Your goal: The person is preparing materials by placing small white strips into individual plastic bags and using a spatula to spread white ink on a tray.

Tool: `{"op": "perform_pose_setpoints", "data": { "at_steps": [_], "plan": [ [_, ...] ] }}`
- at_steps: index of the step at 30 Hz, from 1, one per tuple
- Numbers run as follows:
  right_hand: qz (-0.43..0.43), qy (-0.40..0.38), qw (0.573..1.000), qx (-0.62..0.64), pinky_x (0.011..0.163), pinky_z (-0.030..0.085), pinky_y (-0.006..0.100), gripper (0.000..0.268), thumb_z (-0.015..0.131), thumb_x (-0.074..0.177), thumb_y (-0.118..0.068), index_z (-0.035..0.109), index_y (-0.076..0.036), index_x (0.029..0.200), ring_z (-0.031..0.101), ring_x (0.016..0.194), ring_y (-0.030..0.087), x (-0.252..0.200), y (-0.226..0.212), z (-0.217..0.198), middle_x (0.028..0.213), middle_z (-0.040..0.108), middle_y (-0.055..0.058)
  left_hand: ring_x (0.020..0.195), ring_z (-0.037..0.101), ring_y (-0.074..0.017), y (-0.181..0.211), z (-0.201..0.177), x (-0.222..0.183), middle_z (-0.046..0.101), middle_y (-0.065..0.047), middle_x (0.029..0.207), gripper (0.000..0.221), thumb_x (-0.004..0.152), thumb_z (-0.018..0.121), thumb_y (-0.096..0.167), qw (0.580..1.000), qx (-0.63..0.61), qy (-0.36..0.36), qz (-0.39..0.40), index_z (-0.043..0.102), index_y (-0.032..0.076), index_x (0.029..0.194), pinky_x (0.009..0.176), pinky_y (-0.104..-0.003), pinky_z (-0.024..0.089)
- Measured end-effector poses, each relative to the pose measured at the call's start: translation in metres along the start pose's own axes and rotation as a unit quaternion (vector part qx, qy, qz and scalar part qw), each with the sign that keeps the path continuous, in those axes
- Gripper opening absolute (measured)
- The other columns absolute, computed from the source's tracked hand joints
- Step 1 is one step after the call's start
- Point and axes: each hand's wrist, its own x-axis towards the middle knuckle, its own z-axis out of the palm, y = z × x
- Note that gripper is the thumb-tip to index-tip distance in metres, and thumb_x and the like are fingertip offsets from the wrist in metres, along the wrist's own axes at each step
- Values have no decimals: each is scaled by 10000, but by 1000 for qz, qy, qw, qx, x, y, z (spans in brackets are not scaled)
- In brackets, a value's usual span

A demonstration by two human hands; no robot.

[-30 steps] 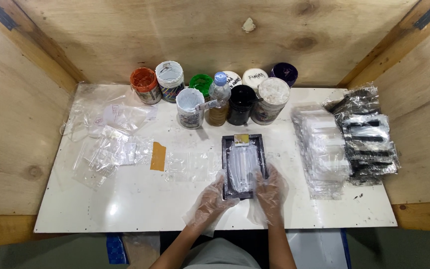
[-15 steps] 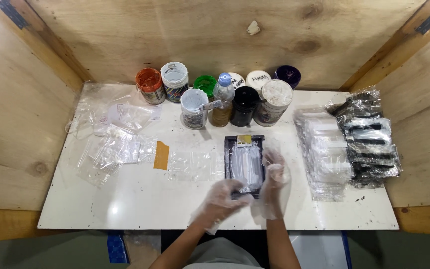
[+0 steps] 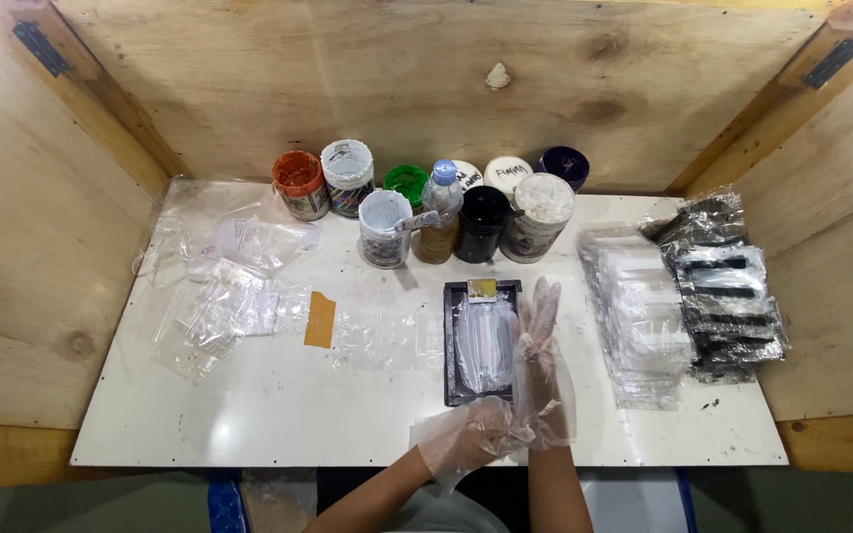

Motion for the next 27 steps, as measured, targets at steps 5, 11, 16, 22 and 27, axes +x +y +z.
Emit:
{"op": "perform_pose_setpoints", "data": {
  "at_steps": [5,11,16,22,27],
  "plan": [
    [32,113,975,189,853,631,337,898,503,1041,-48,-100,-213,1686,702,888,209,-1,29,-20,1279,597,273,1053,703,-203,116,-37,18,680,-90,1155,225,1047,628,49,975,-72,-83,195,677,108,1258,913,-327,646],
    [98,93,991,-3,893,596,477,147,611,1051,-225,619,-112,1145,691,1031,270,13,21,-24,955,752,107,686,585,-276,159,-91,66,616,-159,785,437,819,866,352,832,-424,-24,356,637,32,1008,650,-370,529],
    [-7,-142,970,-197,694,555,326,249,749,915,-432,769,-184,923,675,745,189,-4,31,32,816,742,51,837,645,-211,202,-144,103,657,-26,996,420,857,780,474,942,-80,258,198,633,216,1154,699,-344,573],
    [57,-309,913,-259,687,566,400,390,840,808,-426,632,-141,977,720,786,311,-18,11,85,841,735,108,1084,713,-209,201,-191,117,713,-1,1262,490,888,761,450,782,298,547,19,654,296,1340,858,-358,611],
    [-25,-357,903,-239,728,576,440,193,658,973,-305,660,-113,978,700,854,414,-25,35,91,941,714,156,1140,699,-274,198,-210,110,714,-113,1269,530,876,838,287,773,260,568,112,665,167,1362,948,-380,598]
  ]
}}
